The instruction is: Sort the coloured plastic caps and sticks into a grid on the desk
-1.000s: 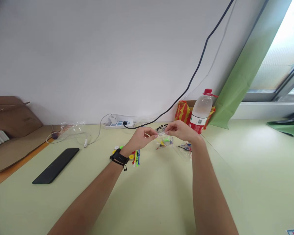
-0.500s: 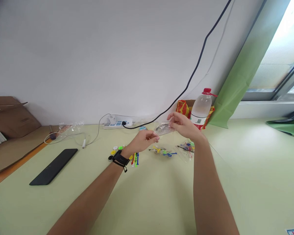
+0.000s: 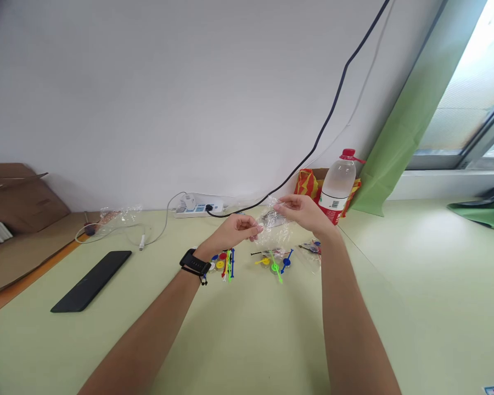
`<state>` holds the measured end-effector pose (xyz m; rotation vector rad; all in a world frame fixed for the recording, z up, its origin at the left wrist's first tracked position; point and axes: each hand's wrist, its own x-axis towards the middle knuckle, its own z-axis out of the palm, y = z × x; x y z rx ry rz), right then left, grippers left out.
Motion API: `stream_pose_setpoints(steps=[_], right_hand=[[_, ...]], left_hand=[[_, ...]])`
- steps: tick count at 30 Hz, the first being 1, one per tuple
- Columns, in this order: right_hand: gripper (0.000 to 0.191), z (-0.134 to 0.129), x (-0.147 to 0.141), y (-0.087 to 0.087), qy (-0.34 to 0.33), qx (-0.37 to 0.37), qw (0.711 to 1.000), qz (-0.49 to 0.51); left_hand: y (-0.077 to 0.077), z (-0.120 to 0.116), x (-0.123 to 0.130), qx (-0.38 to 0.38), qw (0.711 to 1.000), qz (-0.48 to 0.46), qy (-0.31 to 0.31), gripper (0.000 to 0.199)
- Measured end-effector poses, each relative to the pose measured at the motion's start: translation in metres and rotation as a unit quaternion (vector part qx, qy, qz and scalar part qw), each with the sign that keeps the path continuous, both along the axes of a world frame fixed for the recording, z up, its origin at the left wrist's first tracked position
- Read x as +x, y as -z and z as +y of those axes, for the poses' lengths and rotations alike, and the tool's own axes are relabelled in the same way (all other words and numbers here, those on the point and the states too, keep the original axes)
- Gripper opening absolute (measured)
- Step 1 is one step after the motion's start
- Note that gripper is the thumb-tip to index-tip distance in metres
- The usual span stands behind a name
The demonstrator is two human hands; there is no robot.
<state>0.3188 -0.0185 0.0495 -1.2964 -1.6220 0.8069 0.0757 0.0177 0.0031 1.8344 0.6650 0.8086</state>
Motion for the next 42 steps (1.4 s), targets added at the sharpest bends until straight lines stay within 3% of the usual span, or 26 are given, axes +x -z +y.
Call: stream_pose_setpoints(steps=[13,18,24,30,39,42], right_hand=[[0.052,0.002,-0.01,-0.003,-0.057,0.025,0.998,0.001],[0.049,0.003,-0.017,-0.002,-0.026,0.035,0.998,0.045],[0.05,0.008,-0.006,0.009,-0.068,-0.023,0.996,0.047],[0.043,0.011,-0.011,0.01,-0.054,-0.019,0.996,0.075],[0.033,0.031,-0.022,0.028,-0.021,-0.012,0.986,0.163],[0.025,0.03,-0.027,0.029,-0.056,-0.023,0.984,0.166]], left_hand=[[-0.014,0.002,-0.021,-0.004,0.996,0.079,0.04,0.041],[-0.019,0.004,-0.027,0.007,0.998,0.066,0.017,0.043],[-0.022,0.015,-0.044,-0.002,0.996,0.027,-0.085,0.039],[-0.025,0.017,-0.063,-0.002,0.996,0.055,-0.077,0.036],[-0.026,0.014,-0.063,-0.018,0.991,0.099,-0.085,0.04],[-0.028,0.012,-0.063,-0.022,0.993,0.09,-0.076,0.04]])
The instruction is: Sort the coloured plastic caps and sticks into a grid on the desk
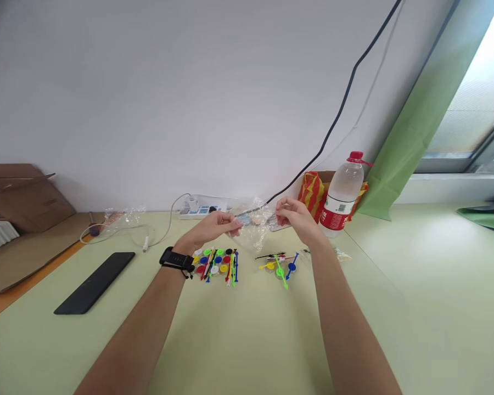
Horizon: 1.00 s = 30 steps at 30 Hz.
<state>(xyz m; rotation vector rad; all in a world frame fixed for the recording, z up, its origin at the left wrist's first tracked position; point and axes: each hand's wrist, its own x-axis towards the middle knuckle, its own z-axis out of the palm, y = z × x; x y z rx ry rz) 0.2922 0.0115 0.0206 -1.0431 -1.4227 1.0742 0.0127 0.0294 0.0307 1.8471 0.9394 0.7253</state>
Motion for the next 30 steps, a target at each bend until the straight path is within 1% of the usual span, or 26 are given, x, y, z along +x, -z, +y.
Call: stream_pose_setpoints(steps=[2,5,9,10,12,15,17,20,23,25,26,27,29,30], right_hand=[[0.022,-0.004,-0.004,-0.002,-0.047,-0.007,0.998,-0.032],[0.026,-0.012,-0.009,-0.007,-0.104,-0.009,0.992,-0.072],[0.029,-0.018,-0.013,-0.016,-0.124,0.004,0.987,-0.106],[0.029,-0.019,-0.013,-0.018,-0.129,0.007,0.985,-0.111],[0.028,-0.022,-0.013,-0.022,-0.139,0.014,0.983,-0.12],[0.026,-0.027,-0.013,-0.028,-0.147,0.023,0.98,-0.133],[0.025,-0.029,-0.014,-0.031,-0.147,0.031,0.98,-0.13],[0.023,-0.03,-0.014,-0.031,-0.13,0.04,0.985,-0.105],[0.02,-0.026,-0.013,-0.026,-0.109,0.032,0.99,-0.086],[0.018,-0.019,-0.011,-0.02,-0.086,0.015,0.994,-0.071],[0.016,-0.015,-0.01,-0.017,-0.064,0.005,0.996,-0.055],[0.015,-0.01,-0.008,-0.013,-0.035,-0.002,0.999,-0.031],[0.014,-0.002,-0.005,-0.005,0.023,-0.01,0.999,0.033],[0.017,0.002,-0.004,-0.001,0.037,-0.014,0.997,0.064]], left_hand=[[-0.001,-0.001,0.0,0.003,1.0,-0.018,0.003,0.042],[-0.003,-0.002,-0.001,-0.006,0.999,-0.034,-0.004,0.052],[-0.007,-0.001,-0.006,-0.071,0.996,-0.063,0.006,0.074],[-0.008,-0.002,-0.006,-0.082,0.994,-0.07,0.007,0.077],[-0.01,-0.002,-0.006,-0.072,0.995,-0.066,0.002,0.073],[-0.011,-0.003,-0.003,0.003,0.999,-0.035,-0.004,0.05],[-0.01,-0.003,-0.001,0.034,0.999,-0.032,-0.006,0.041],[-0.008,-0.001,0.001,0.04,0.998,-0.043,-0.018,0.04],[-0.006,0.002,0.001,0.038,0.998,-0.039,-0.033,0.043],[-0.004,0.006,-0.002,0.032,0.996,-0.043,-0.067,0.045],[-0.003,0.009,-0.004,0.029,0.993,-0.051,-0.099,0.046],[-0.001,0.013,-0.007,0.027,0.988,-0.064,-0.14,0.048],[0.001,0.02,-0.014,0.032,0.966,-0.095,-0.238,0.051],[0.002,0.024,-0.019,0.036,0.954,-0.107,-0.277,0.052]])
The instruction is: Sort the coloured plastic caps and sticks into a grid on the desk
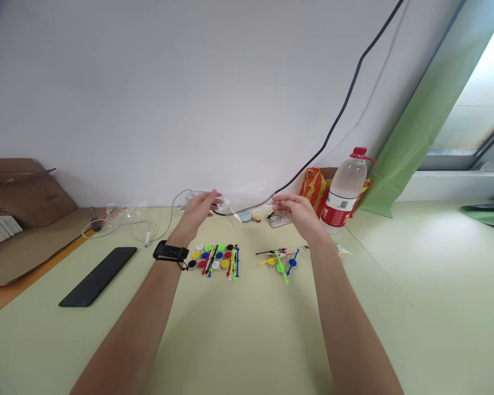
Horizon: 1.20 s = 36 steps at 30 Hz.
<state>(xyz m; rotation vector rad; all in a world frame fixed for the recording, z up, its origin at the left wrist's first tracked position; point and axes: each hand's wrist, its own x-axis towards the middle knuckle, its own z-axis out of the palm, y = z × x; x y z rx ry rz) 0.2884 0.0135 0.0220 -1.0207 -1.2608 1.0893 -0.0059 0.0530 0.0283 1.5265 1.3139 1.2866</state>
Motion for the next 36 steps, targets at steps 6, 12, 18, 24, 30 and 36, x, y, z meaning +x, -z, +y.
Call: stream_pose_setpoints(steps=[6,12,18,24,30,36], right_hand=[[0.05,0.006,-0.002,0.009,-0.059,-0.024,0.996,0.055],[0.063,0.0,-0.015,0.01,-0.079,-0.028,0.996,-0.017],[0.04,0.004,-0.019,0.011,-0.016,-0.01,0.973,-0.231],[0.021,-0.003,-0.014,0.022,-0.145,-0.045,0.847,-0.509],[0.019,-0.01,-0.016,0.032,-0.209,-0.144,0.781,-0.571],[0.027,-0.013,-0.001,0.022,-0.279,-0.193,0.757,-0.558]], left_hand=[[0.002,0.006,-0.013,-0.036,0.999,0.004,-0.011,0.045],[0.006,-0.003,-0.002,-0.032,0.986,0.107,0.12,0.043],[0.014,-0.007,0.01,0.037,0.954,0.224,0.195,0.039],[0.029,-0.018,0.026,0.042,0.909,0.286,0.302,0.027],[0.037,-0.02,0.033,0.036,0.896,0.322,0.303,0.028],[0.031,-0.023,0.033,0.035,0.896,0.324,0.302,0.029]])
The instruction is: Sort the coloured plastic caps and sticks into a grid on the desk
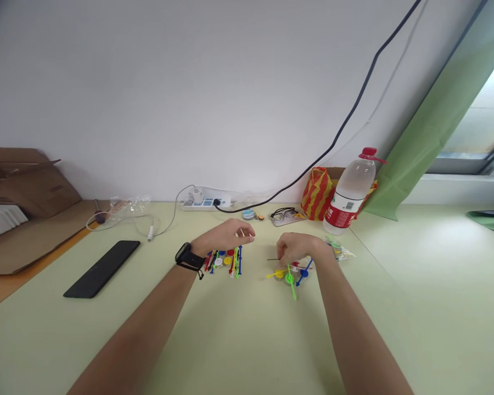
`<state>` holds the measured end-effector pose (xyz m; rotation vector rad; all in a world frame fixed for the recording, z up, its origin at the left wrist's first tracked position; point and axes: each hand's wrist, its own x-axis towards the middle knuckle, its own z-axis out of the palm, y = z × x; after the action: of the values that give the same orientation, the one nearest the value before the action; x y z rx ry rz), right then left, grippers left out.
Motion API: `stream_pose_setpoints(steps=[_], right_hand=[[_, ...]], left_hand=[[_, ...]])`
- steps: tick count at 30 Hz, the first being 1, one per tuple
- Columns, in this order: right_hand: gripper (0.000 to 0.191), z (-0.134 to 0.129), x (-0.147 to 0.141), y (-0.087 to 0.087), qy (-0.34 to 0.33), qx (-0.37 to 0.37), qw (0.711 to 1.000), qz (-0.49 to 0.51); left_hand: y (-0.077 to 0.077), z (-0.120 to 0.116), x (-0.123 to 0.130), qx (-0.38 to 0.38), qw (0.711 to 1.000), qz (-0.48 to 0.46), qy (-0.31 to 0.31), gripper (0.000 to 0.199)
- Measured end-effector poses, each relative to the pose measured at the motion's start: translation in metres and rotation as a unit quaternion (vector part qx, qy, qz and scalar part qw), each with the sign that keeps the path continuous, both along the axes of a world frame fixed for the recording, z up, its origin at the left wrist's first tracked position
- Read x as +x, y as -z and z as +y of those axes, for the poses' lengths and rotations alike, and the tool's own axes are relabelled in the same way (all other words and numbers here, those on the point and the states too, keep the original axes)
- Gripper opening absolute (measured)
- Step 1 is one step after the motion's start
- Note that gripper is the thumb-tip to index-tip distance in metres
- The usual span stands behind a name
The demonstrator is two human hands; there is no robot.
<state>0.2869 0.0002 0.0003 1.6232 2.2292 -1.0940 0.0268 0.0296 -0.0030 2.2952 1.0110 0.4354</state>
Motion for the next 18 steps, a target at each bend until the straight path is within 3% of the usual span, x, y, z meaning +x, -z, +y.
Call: stream_pose_setpoints(steps=[6,11,18], right_hand=[[0.034,-0.005,0.014,-0.009,0.027,-0.007,0.999,0.025],[0.029,-0.006,0.024,-0.009,0.019,-0.005,0.998,0.06],[0.025,0.0,0.008,-0.001,-0.035,-0.019,0.999,0.009]], left_hand=[[0.0,-0.001,-0.003,-0.012,1.0,0.002,0.0,0.032],[-0.002,0.0,-0.007,-0.002,1.0,0.002,-0.014,0.033],[-0.001,0.001,-0.009,-0.006,1.0,-0.004,-0.008,0.034]])
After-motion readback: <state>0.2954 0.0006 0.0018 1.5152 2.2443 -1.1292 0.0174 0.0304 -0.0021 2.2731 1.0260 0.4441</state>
